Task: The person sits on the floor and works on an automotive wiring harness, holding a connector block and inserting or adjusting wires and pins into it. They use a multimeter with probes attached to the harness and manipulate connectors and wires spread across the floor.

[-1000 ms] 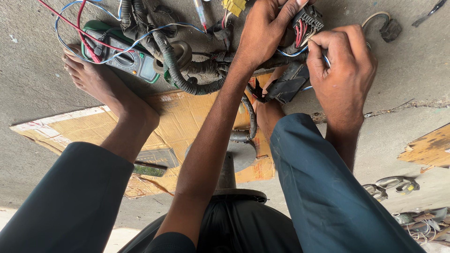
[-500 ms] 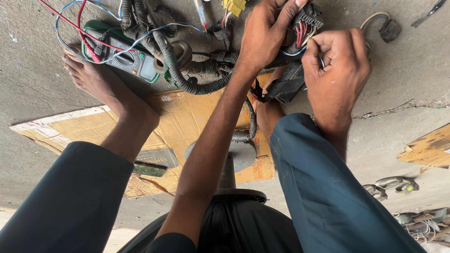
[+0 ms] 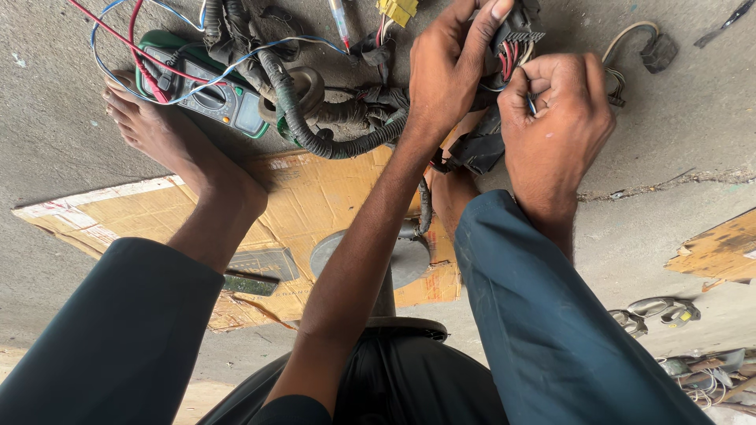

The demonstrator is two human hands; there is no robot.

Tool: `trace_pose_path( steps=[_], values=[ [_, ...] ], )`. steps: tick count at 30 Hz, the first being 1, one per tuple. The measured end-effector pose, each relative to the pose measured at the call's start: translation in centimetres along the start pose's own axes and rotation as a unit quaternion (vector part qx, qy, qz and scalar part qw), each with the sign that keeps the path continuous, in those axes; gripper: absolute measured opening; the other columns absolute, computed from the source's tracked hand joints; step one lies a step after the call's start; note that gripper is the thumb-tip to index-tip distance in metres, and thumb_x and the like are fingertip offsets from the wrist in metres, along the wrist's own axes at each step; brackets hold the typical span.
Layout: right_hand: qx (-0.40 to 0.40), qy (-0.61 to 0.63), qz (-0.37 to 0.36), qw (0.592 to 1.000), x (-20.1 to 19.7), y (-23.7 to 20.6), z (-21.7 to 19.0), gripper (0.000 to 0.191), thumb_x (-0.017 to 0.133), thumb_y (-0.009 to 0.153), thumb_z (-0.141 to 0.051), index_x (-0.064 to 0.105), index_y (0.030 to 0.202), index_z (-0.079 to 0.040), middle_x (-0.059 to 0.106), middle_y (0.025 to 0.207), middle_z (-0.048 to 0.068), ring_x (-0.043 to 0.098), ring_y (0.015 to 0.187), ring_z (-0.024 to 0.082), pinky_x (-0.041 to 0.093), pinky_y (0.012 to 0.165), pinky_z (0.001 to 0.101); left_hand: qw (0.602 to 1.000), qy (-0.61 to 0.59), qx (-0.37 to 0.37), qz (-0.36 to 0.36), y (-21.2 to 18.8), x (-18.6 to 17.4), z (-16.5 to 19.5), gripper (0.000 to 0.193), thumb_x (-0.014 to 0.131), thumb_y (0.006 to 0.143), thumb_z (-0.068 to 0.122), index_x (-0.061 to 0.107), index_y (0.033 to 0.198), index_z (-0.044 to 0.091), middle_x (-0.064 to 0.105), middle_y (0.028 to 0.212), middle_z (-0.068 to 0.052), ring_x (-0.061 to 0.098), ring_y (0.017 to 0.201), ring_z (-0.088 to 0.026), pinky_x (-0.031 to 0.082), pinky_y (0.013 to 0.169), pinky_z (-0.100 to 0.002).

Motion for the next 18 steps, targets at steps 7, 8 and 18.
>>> trace_pose_path(
  steps=[7,8,18],
  values=[
    [-0.001,0.029,0.019,0.999,0.0,-0.6,-0.2,0.020,0.080,0.103,0.007,0.063,0.104,-0.003,0.060,0.101,0.004,0.066,0.073,0.011,0.052,0.067,0.0279,0.992,-0.128,0.002,-0.009,-0.3,0.3,-1.0,0.032,0.064,0.108,0.034,0.074,0.113,0.003,0.066,0.075,0.001,0.055,0.064,-0.003,0.047,0.056,-0.025],
    [-0.006,0.027,0.021,0.999,0.0,-0.6,-0.2,0.020,0.080,0.103,0.006,0.063,0.104,-0.003,0.059,0.101,0.004,0.065,0.073,0.010,0.052,0.067,0.0274,0.988,-0.151,0.009,-0.017,-0.3,0.4,-1.1,0.032,0.064,0.108,0.033,0.073,0.114,0.004,0.066,0.077,0.002,0.056,0.064,-0.004,0.048,0.057,-0.025],
    [-0.025,0.027,0.028,0.999,-0.1,-0.7,-0.8,0.021,0.083,0.103,0.004,0.064,0.106,-0.004,0.059,0.103,0.003,0.057,0.068,0.008,0.048,0.062,0.0274,0.970,-0.230,0.049,-0.054,0.2,0.1,-2.1,0.031,0.064,0.110,0.033,0.070,0.117,0.004,0.064,0.077,0.001,0.060,0.064,-0.006,0.051,0.060,-0.025]
  ],
)
Point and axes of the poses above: each hand's wrist, its own y-axis towards the middle knuckle, its own x-axis out of the palm, z = x × y, the point moved 8 cm from there along y, towards the middle knuckle
